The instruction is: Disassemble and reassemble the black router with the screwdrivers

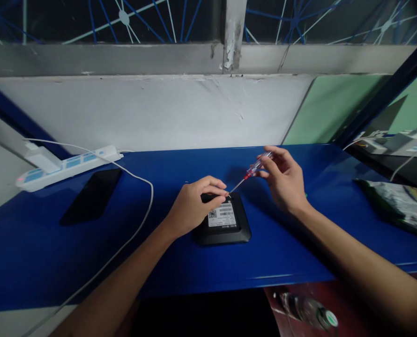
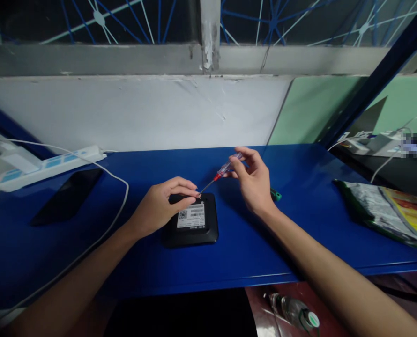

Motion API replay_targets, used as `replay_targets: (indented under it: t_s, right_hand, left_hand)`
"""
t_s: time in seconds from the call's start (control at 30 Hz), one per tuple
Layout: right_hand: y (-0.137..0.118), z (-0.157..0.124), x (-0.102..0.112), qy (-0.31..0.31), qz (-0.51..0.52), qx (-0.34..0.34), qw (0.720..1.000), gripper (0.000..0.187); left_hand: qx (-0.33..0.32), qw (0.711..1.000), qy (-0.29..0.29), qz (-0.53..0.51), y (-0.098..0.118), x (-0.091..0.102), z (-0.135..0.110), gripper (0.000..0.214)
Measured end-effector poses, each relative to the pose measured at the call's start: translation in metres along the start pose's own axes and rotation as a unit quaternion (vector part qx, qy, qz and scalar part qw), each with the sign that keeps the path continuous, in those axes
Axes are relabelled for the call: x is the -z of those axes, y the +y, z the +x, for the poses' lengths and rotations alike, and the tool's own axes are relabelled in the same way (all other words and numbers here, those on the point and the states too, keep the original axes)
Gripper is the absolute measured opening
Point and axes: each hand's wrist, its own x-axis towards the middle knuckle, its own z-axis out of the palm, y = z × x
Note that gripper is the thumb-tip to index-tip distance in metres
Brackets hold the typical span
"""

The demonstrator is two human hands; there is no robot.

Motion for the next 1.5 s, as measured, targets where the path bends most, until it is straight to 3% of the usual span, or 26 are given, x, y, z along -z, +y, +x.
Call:
replay_targets:
  t_s: [0.23,0.53,0.83,1.5]
  right_hand:
    - [0.007,0.005,0.006,0.008,-0.022,-0.008,1.000,0.028]
    - [0.006,0.004,0.005,0.007,-0.025,-0.010,1.000,0.025]
    - [0.012,0.005,0.009,0.005,-0.015,-0.007,1.000,0.023]
    - [0.009,0.003,0.009,-0.005,-0.030,-0.002,1.000,0.024]
  left_hand:
    - [-0.027,0.995,0.035,0.088,-0.006,0.016,-0.005,0.020]
    - [-0.025,0.983,-0.081,0.163,-0.021,0.030,-0.054,0.069]
    - [-0.055,0.971,-0.116,0.202,-0.023,0.025,-0.056,0.105]
    - [-0.059,0.971,-0.114,0.204,-0.023,0.023,-0.057,0.102]
